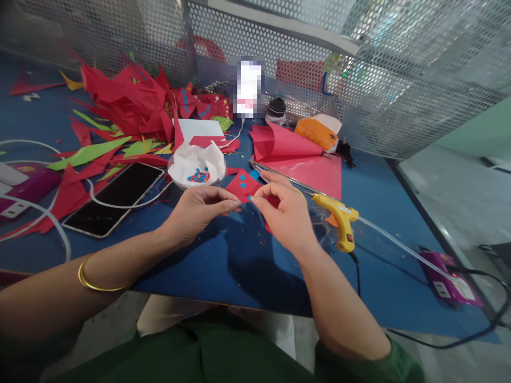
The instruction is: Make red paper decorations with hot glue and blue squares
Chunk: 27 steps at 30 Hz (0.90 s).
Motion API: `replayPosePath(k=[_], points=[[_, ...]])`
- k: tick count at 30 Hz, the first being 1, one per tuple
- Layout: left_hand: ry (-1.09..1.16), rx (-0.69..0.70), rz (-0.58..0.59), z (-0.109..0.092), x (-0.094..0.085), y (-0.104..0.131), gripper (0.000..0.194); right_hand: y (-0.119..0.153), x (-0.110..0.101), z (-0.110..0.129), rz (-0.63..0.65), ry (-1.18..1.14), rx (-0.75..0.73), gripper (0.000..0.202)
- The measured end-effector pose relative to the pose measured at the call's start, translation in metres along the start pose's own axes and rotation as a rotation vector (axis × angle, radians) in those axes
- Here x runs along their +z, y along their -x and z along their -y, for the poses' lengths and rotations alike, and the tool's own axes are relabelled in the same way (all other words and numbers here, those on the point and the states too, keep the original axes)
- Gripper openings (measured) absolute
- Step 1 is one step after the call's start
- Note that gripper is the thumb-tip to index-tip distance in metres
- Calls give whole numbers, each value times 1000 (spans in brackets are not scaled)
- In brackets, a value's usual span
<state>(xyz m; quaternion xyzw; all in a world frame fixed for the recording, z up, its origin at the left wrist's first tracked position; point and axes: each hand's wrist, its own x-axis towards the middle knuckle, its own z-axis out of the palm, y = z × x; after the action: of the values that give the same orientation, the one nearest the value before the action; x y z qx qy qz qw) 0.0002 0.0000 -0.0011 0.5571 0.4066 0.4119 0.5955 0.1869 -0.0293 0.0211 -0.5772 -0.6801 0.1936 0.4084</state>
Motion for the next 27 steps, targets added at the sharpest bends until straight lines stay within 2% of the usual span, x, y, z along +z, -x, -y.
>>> replayPosePath(k=[3, 6, 9, 12, 17, 22, 27], points=[[-6, 9, 22, 0, -1, 0, 12, -5, -11, -2, 51, -32, 92, 11], [-24, 2, 38, 0, -1, 0, 12, -8, -14, -2, 110, -36, 118, 11], [-56, -6, 47, 0, -2, -1, 11, -9, -12, 0, 146, -21, 92, 12], [-56, -17, 23, 0, -1, -1, 17, -9, -11, 1, 130, 4, 78, 13], [104, -117, -25, -2, 2, -1, 33, -6, -9, 0, 103, 54, 65, 13], [157, -190, 42, -2, 2, -1, 28, -4, -7, -3, 126, 74, 37, 12], [173, -237, 28, 0, 2, -2, 26, -4, -4, -4, 102, 111, -107, 14]])
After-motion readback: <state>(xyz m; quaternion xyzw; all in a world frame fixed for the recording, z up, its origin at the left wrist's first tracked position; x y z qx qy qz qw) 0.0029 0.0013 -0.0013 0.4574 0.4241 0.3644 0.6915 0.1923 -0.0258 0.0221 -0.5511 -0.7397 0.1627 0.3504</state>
